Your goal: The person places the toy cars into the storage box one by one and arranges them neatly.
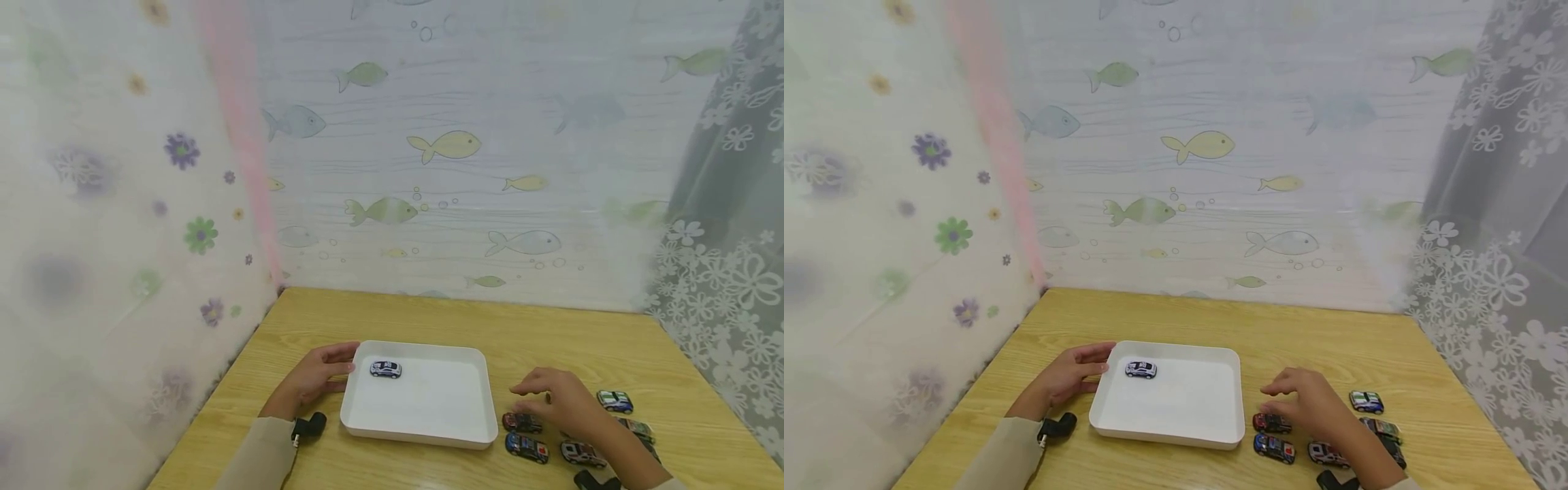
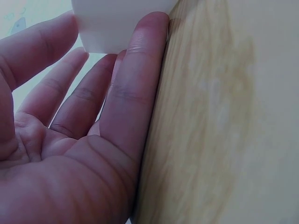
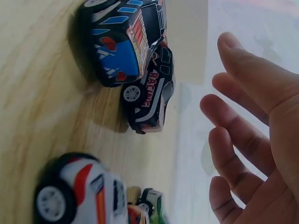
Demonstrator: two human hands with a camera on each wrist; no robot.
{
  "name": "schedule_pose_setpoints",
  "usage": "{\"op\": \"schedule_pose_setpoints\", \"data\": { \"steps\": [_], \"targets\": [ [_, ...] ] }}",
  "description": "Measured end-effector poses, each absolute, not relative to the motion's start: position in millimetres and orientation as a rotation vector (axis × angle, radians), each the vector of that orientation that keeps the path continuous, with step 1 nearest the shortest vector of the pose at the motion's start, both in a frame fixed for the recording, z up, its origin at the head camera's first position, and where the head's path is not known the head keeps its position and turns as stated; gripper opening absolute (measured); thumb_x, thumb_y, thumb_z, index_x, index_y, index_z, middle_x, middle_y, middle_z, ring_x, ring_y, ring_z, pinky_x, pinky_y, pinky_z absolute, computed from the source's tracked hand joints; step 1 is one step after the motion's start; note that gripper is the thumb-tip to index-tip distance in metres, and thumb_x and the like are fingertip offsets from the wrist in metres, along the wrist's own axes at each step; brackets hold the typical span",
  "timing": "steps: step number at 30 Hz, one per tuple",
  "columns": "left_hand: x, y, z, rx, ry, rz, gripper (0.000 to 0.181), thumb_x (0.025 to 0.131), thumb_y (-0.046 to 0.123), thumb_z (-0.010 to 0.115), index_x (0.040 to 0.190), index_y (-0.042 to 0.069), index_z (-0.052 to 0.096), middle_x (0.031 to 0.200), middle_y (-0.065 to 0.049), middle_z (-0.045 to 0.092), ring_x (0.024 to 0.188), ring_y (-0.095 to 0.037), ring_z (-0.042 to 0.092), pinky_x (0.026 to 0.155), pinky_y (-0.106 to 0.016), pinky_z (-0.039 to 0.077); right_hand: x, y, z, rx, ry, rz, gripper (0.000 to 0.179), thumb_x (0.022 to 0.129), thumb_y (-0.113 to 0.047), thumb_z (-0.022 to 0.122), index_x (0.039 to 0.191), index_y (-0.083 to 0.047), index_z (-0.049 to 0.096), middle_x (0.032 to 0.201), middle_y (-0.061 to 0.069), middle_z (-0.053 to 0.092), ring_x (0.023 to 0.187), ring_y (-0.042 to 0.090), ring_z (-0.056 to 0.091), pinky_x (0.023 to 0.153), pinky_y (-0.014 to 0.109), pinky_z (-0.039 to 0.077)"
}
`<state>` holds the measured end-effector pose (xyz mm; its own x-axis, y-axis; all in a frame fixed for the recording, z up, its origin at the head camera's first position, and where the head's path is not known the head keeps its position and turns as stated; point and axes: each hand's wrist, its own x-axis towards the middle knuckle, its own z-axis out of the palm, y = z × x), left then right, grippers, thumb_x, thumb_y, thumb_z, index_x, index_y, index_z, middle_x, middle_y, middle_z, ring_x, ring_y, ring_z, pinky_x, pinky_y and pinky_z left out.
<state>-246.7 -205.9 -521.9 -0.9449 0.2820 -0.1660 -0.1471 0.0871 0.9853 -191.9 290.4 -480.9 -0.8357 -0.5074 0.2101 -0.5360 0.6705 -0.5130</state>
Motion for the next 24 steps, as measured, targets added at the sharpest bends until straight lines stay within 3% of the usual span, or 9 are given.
{"op": "schedule_pose_setpoints", "data": {
  "steps": [7, 24],
  "targets": [
    [-246.0, -206.5, -521.9, 0.125, 2.063, 1.936, 0.056, 0.099, 0.011, 0.069, 0.153, 0.012, 0.052, 0.159, -0.017, 0.048, 0.131, -0.032, 0.061, 0.095, -0.047, 0.061, -189.5, 295.5, -484.4, 0.897, -2.880, 0.940, 0.036, 0.089, -0.053, 0.075, 0.113, -0.026, 0.081, 0.107, -0.010, 0.073, 0.095, 0.013, 0.069, 0.072, 0.027, 0.058],
    [-247.3, -208.1, -525.4, 0.169, 2.039, 1.937, 0.056, 0.101, 0.010, 0.068, 0.154, 0.011, 0.050, 0.160, -0.018, 0.046, 0.132, -0.032, 0.060, 0.094, -0.046, 0.061, -187.1, 301.4, -494.6, 0.986, -2.934, 1.004, 0.033, 0.086, -0.048, 0.081, 0.110, -0.026, 0.081, 0.103, -0.015, 0.071, 0.094, 0.005, 0.066, 0.074, 0.027, 0.058]
  ]
}}
